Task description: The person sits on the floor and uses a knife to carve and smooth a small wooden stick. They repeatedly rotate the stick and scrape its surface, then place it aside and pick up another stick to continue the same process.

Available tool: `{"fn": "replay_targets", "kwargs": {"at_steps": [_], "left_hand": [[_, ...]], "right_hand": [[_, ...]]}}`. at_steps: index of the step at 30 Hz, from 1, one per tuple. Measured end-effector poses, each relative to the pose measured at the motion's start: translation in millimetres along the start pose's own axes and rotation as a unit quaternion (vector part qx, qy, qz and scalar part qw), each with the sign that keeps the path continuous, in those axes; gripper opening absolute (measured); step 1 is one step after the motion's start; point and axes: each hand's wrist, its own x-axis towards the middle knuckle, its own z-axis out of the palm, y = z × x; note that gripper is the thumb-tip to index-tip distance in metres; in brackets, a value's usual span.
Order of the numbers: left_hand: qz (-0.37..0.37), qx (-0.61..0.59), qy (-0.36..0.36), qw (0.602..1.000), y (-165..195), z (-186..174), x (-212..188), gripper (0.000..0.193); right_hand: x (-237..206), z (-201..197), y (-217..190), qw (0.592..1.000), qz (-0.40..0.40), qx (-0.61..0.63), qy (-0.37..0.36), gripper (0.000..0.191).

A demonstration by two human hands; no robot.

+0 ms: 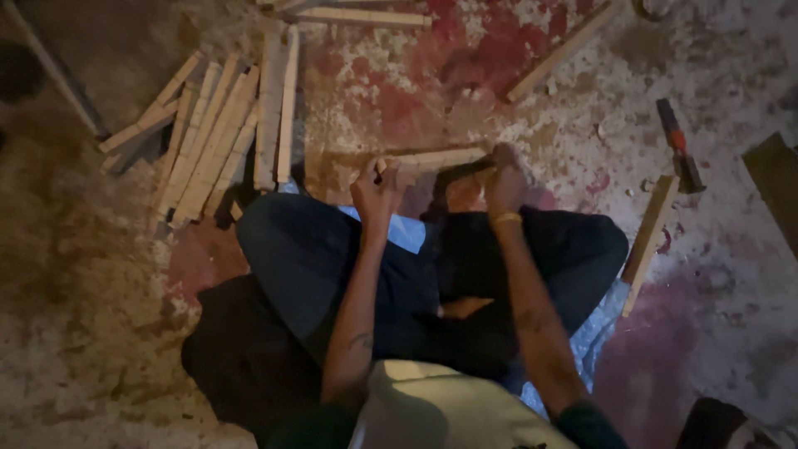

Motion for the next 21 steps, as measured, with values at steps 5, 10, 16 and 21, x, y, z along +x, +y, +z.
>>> {"fn": "replay_targets", "kwargs": {"at_steps": [5,10,16,21], "left_hand": [[-0.020,-0.075,-0.036,0.996,-17.9,1.7,2.9,0.019],[0.110,-0.008,-0.022,0.994,-46.0,1.8,9.8,0.013],[0.019,-0.013,-0.087,0.996,-41.0,10.7,0.1,0.027],[-0.043,-0.093,-0.123,0.987,-13.1,18.3,-7.4,0.022]], "right_hand": [[-41.6,28.3,-62.1,0.994,-0.089,0.051,0.050,0.061],[-88.0,52.7,-137.4,0.989,-0.106,0.101,-0.007,0.055],[-56.7,30.1,-89.6,0.981,-0.177,0.077,0.020,0.042],[-42.7,9.6,-44.2,0.982,-0.182,0.040,-0.003,0.060]]}}
